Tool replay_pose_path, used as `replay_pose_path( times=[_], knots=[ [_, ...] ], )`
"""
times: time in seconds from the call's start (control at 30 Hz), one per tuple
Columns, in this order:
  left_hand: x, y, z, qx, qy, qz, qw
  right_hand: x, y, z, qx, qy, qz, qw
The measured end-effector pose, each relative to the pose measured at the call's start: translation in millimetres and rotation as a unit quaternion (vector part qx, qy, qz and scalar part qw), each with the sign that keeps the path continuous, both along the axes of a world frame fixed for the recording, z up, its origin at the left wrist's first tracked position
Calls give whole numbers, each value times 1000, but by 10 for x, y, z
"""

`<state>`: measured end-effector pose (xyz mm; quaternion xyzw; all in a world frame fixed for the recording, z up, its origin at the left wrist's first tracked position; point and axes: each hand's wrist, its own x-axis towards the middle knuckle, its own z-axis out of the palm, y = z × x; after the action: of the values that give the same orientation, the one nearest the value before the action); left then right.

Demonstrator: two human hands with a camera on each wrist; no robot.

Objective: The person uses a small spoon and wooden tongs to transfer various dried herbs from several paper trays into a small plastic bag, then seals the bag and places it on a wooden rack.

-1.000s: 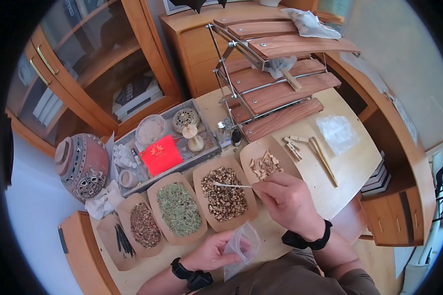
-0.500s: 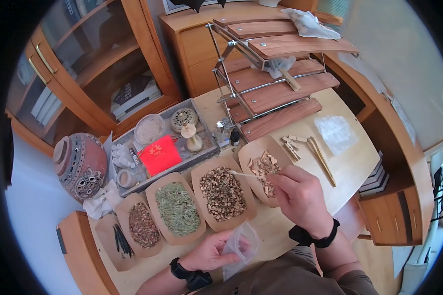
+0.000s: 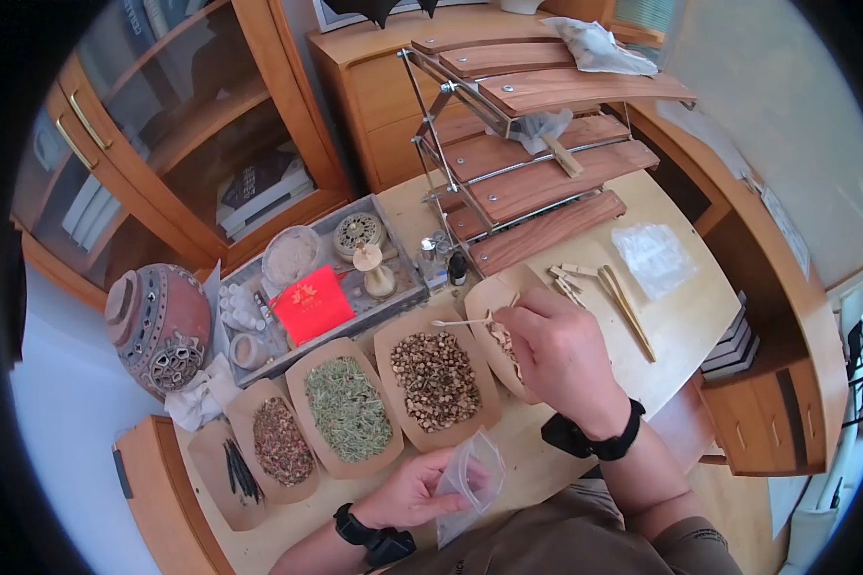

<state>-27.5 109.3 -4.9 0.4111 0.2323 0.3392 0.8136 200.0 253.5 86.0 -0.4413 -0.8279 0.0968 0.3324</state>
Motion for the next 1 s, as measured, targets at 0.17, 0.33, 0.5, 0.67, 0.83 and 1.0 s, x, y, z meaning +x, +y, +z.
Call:
replay_pose_path(
  times=[0.17, 0.33, 0.5, 0.67, 0.83, 1.0],
  knots=[
    [-6, 7, 8, -2, -5, 0, 1000, -74, 67, -29, -36, 6, 70, 997],
    [15, -5, -12, -7, -7, -1, 1000, -154, 158, 75, -32, 4, 24, 999],
    [-6, 17, 49, 11, 34, 2, 999, -261, 186, -22, 0, -11, 101, 995],
    [2, -12, 6, 0, 8, 11, 1000, -13, 1, 114, -41, -50, 111, 992],
    [-2, -1, -34, 9, -12, -6, 1000, 273, -231, 238, -53, -14, 43, 998],
    [1, 15, 4, 28, 8, -5, 1000, 268, -415, 122, -32, -14, 93, 995]
  ],
)
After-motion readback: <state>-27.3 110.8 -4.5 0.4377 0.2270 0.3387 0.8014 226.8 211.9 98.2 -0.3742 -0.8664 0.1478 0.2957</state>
